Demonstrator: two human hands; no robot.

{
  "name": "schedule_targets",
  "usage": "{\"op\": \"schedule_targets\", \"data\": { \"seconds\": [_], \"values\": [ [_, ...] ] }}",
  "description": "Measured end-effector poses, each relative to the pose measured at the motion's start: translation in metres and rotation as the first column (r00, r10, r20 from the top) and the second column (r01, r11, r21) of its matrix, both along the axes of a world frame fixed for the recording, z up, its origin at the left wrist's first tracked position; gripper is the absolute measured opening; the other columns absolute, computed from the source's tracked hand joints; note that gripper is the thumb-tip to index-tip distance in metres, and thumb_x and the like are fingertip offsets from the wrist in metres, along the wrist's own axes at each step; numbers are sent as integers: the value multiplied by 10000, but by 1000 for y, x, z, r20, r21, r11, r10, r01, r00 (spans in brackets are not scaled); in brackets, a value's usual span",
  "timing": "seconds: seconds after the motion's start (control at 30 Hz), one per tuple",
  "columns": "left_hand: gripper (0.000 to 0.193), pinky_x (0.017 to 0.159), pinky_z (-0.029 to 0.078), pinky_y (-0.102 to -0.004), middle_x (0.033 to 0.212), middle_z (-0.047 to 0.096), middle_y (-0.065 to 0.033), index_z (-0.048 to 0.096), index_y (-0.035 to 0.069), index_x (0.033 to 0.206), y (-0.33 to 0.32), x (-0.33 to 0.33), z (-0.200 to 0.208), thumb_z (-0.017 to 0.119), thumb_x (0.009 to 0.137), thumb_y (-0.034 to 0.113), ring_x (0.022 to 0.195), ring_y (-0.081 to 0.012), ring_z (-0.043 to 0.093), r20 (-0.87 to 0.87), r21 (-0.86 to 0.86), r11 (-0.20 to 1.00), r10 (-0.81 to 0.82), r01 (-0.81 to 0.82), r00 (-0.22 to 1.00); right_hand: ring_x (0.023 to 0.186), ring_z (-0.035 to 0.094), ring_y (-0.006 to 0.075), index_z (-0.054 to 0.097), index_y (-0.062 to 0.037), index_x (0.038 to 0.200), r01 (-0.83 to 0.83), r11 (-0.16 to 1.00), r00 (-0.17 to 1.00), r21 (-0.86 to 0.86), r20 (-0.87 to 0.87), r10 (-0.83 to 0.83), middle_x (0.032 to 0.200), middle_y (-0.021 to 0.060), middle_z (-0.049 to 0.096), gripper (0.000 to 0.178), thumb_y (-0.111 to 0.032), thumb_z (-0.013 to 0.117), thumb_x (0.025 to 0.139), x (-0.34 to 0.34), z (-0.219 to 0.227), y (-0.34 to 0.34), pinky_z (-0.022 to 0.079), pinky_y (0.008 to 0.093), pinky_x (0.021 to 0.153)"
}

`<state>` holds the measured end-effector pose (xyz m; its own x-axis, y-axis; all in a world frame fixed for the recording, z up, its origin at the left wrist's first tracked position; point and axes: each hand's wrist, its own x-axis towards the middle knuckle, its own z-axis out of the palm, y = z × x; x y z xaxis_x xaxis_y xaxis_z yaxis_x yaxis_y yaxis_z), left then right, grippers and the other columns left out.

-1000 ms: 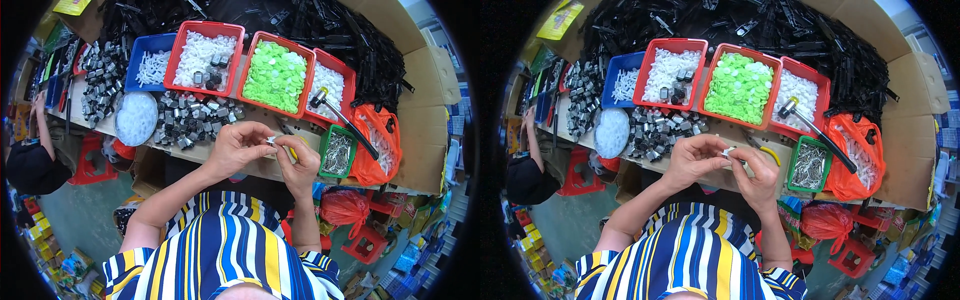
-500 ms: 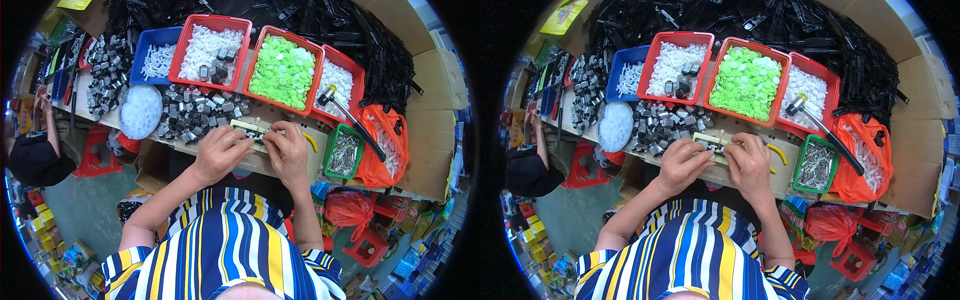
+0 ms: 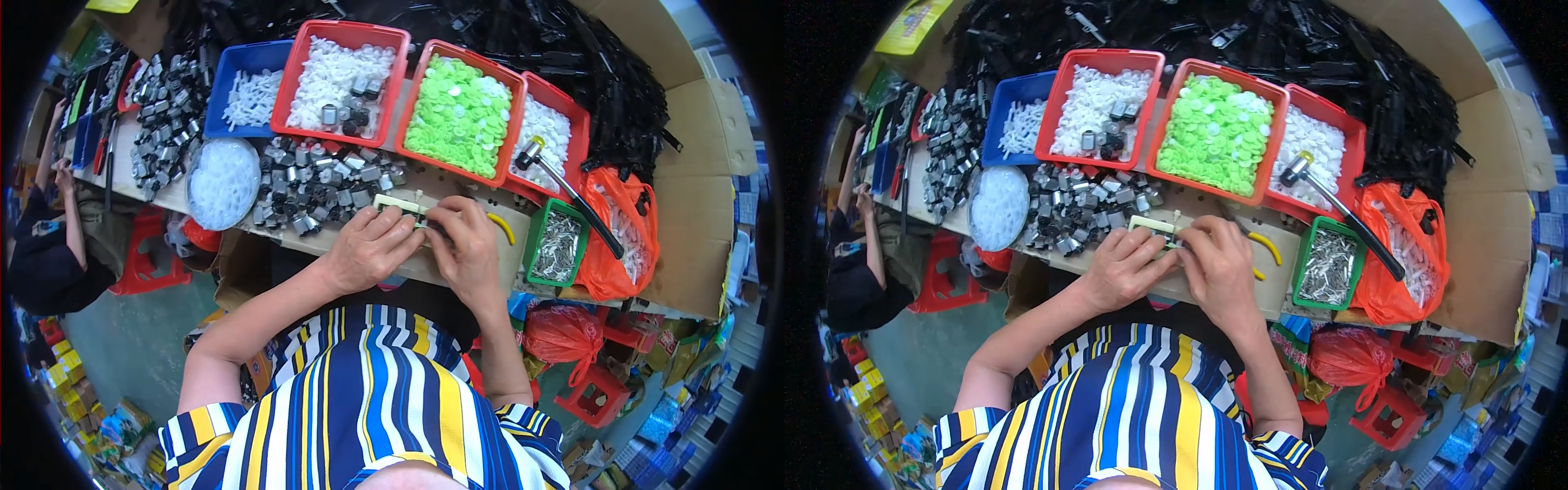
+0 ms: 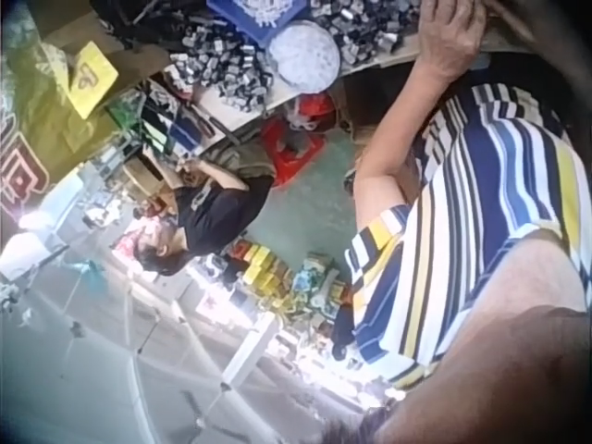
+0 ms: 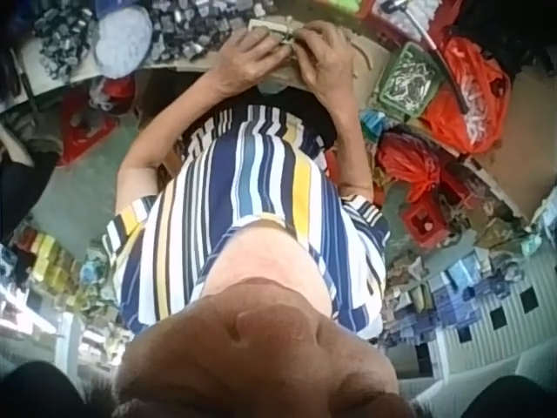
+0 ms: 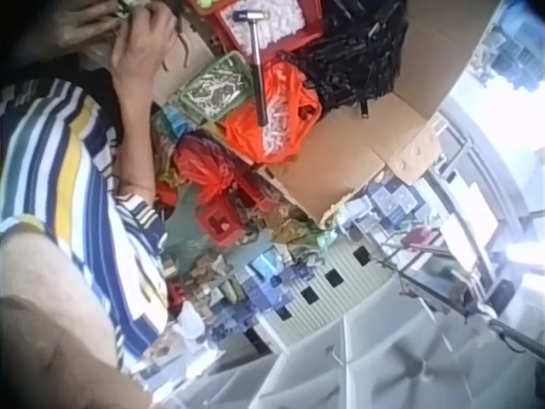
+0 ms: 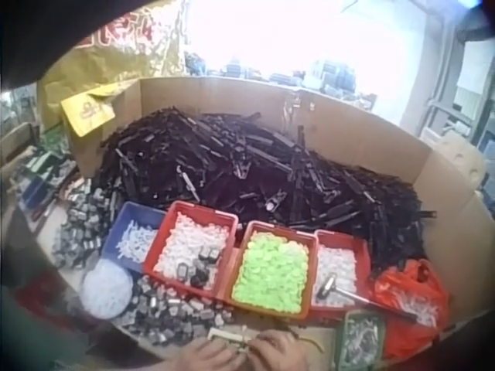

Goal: Assembling small electronic components by inserting internal parts and wires into a plastic housing using pliers and a small hammer.

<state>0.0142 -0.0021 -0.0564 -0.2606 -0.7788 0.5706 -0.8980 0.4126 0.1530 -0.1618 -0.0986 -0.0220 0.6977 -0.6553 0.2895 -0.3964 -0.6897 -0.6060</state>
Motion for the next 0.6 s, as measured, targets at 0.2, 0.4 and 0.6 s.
{"op": "schedule_targets", "data": {
  "seconds": [0.2, 0.4, 0.6],
  "values": [
    [375, 833, 419, -397, 1138, 617, -89, 689, 33, 1131, 3, 11, 9, 597, 817, 216, 1112, -250, 573, 255, 14, 998, -70, 69, 964, 1059, 596, 321, 702, -21, 1001, -35, 999, 998, -40, 43, 37, 1073, 130, 619, 208, -82, 714, 803, 1, -9, 8, 466, 442, 886],
    [376, 854, 432, -399, 1103, 602, -86, 676, 14, 1121, -12, 15, 17, 576, 815, 208, 1117, -239, 567, 334, 13, 987, -155, 160, 930, 1088, 592, 342, 688, -21, 1047, 5, 1000, 999, 17, 41, -5, 1109, 153, 623, 229, -86, 712, 828, -15, 0, 1, 465, 459, 921],
    [358, 866, 436, -406, 1086, 601, -87, 674, 13, 1112, -2, 17, 15, 600, 803, 179, 1106, -250, 572, 244, 34, 992, -126, 121, 962, 961, 658, 304, 715, -14, 984, 402, 872, 915, -281, 80, -396, 999, 155, 686, 148, -13, 704, 837, -111, 61, -58, 519, 408, 863]
  ]
}}
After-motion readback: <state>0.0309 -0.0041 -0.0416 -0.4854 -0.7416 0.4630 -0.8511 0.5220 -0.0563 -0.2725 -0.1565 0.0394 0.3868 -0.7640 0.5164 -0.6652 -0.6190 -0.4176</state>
